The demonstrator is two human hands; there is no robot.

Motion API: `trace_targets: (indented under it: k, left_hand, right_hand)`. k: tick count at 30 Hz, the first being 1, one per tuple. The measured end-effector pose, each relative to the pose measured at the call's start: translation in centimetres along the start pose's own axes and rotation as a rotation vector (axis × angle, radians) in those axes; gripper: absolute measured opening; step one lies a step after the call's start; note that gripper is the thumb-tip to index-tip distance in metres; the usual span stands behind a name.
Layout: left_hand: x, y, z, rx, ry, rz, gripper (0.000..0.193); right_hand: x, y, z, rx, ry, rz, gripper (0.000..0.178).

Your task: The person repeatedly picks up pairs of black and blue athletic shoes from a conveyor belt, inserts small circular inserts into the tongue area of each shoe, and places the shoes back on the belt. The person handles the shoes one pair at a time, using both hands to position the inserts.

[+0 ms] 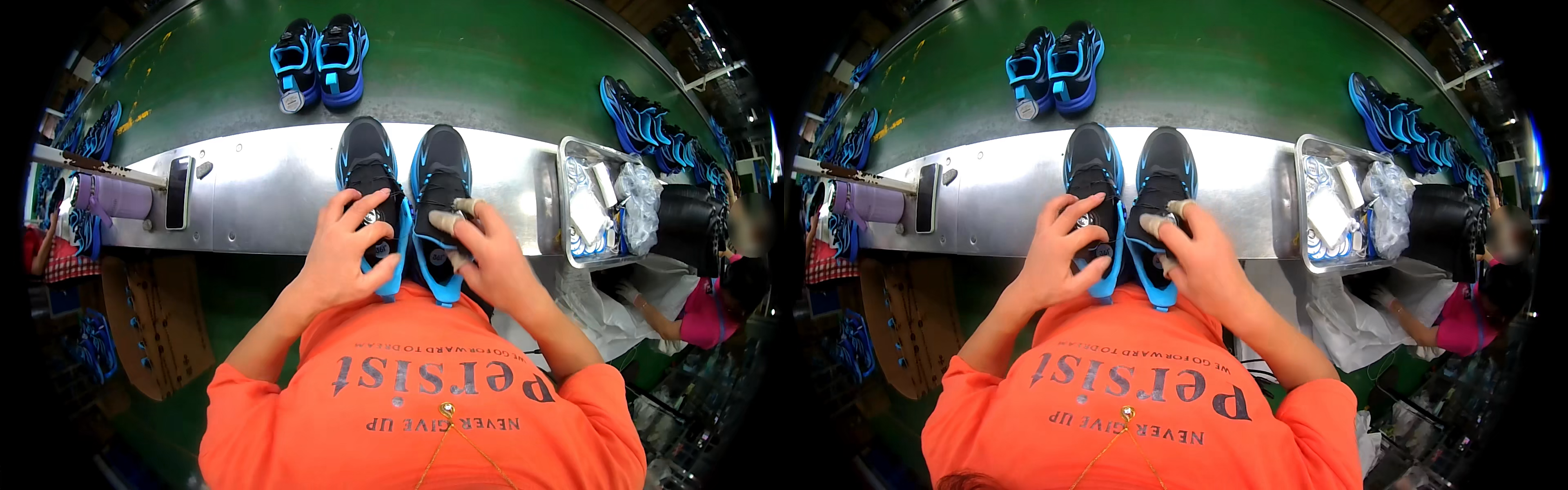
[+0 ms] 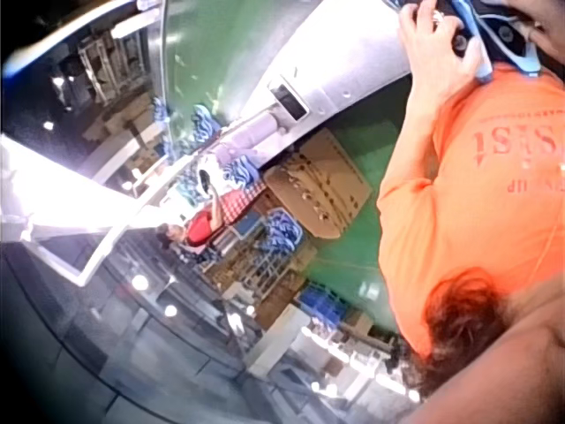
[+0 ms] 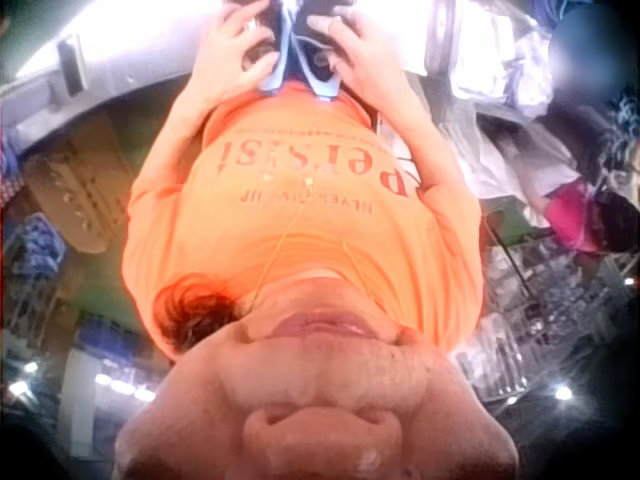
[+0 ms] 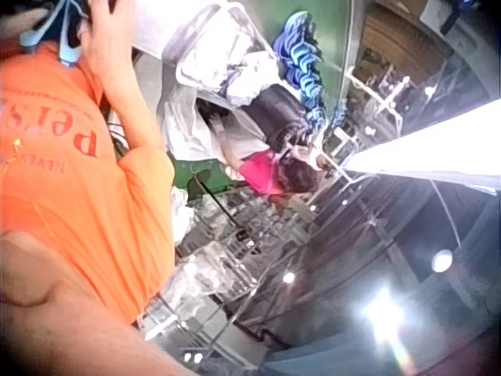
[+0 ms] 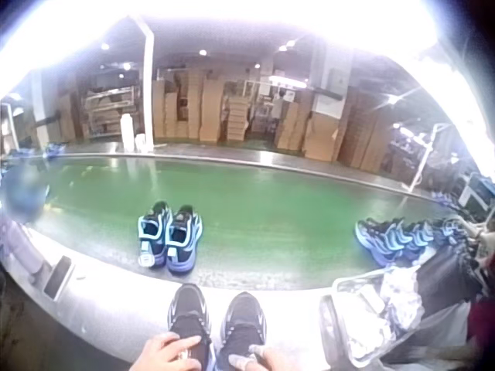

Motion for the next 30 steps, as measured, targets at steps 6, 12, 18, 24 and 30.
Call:
trace_targets:
  k: [6, 12, 18, 24, 30]
  left_hand:
    - [-0.7, 2.9, -0.7, -0.063, -0.057, -0.113, 0.034]
    - [1.7, -0.1, -2.7, 0.007, -0.33, 0.308, 0.033]
    - [1.4, 1.3, -3.7, -0.061, -0.14, 0.107, 0.022]
    - [0.1, 2.6, -3.7, -0.185, -0.034, -0.027, 0.016]
    - [0.1, 2.5, -3.5, -0.218, -0.061, 0.012, 0.017]
  right_hand:
    - [-1.1, 2.5, 0.8, 0.043, -0.069, 0.359, 0.052]
    - [-0.7, -2.2, -1.3, 0.107, 0.059, 0.055, 0.038]
    - [-3.0, -4.0, -2.4, 0.303, 0.19, -0.186, 0.033]
    - [-1.8, -2.5, -3.4, 0.192, 0.152, 0.025, 0.024]
    - [-2.5, -1.5, -1.9, 0.247, -0.102, 0.383, 0.014]
Point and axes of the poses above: each hand's wrist, its own z-axis away from the middle knuckle, its own y-axis out of the palm, x = y × z, the point moved 3 cm from there along -z, towards the middle knuckle, and after that the axes turned 11 degrees about -z, right-handed, at the moved point
